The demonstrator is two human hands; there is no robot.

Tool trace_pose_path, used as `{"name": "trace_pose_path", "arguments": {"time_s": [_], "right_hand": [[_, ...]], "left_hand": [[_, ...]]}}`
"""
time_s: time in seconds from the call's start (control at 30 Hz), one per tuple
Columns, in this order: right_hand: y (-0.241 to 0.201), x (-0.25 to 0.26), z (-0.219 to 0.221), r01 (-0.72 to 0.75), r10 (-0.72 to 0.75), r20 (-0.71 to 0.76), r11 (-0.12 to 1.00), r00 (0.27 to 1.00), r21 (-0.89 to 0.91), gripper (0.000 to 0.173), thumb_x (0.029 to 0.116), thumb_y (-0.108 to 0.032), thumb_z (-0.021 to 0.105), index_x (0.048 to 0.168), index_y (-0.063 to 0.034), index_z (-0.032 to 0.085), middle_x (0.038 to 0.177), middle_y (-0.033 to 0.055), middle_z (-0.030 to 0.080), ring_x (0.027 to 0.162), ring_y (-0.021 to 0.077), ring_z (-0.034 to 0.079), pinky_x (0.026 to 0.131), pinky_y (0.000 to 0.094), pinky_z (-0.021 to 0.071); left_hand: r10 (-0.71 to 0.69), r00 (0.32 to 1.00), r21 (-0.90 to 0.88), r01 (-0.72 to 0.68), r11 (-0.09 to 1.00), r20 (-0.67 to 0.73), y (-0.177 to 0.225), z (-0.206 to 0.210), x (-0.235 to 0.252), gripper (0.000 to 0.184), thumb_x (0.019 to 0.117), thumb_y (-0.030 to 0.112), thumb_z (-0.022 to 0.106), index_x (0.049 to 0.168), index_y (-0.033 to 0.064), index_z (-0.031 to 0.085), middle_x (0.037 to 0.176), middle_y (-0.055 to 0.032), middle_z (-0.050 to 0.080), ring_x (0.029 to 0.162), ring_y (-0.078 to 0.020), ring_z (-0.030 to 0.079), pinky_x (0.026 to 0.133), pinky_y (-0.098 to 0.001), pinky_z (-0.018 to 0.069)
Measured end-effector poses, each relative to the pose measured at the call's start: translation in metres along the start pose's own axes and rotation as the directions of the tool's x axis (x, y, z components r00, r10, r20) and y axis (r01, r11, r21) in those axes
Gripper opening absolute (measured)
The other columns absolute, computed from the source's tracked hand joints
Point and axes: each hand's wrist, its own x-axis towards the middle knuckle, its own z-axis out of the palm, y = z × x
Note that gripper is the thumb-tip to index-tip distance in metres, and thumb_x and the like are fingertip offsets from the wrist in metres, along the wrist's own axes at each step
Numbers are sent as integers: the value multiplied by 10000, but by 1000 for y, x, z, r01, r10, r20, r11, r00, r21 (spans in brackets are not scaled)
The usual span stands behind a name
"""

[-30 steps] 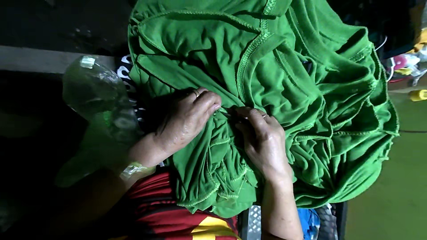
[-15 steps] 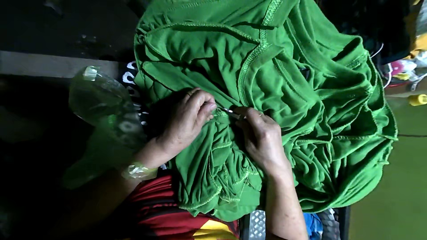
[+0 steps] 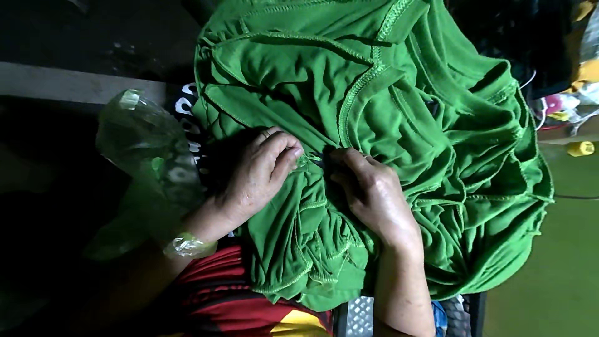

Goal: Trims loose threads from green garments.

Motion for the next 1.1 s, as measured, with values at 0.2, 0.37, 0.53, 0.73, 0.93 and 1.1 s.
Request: {"name": "trace_pose_path", "arguments": {"time_s": [0.2,0.37,0.53,0.73,0.93,1.1], "right_hand": [[-5,3,1,-8,9,6,995,1000,-100,202,930,-55,612,1103,-66,715,819,96,682,703,274,672,605,458,523],[-4,3,5,-8,5,-44,998,999,-61,191,935,-39,603,1091,-48,712,821,106,689,716,274,685,622,460,533],[0,2,7,25,-15,-73,989,997,144,217,970,-101,598,1159,-5,646,901,77,684,782,176,666,718,374,559],[-7,4,8,20,-19,-32,1000,999,2,218,916,-61,636,1120,-54,713,988,127,722,879,283,710,725,471,554],[-15,9,18,39,-50,-70,989,996,-142,187,928,-63,616,1065,-74,742,886,152,688,765,324,684,634,467,516],[0,10,13,21,-19,-31,998,999,61,209,967,-59,593,1141,-41,707,937,113,721,812,259,707,710,475,560]], "left_hand": [[-8,999,-37,7,999,-32,-4,2,-3,194,1045,140,538,1043,-10,660,989,-96,636,843,-56,640,795,-177,550],[56,998,-5,-56,998,-35,-7,1,-6,268,1041,204,550,1077,-32,672,1009,-131,654,854,-104,642,795,-220,548],[160,985,66,-156,986,-64,-8,6,-5,155,975,109,650,982,-28,723,1016,-165,666,862,-119,636,819,-165,507],[24,998,-159,-32,987,-52,-16,3,-5,190,1032,156,573,1022,-8,668,994,-74,652,864,-26,653,809,-158,556],[-18,996,-224,-2,975,-85,-17,8,-6,170,1020,146,594,1004,-4,671,1045,-66,613,882,-14,631,799,-143,550],[-158,987,-360,144,922,-9,-18,2,-2,170,1059,163,513,1049,21,606,839,40,642,738,15,633,723,-161,554]]}}
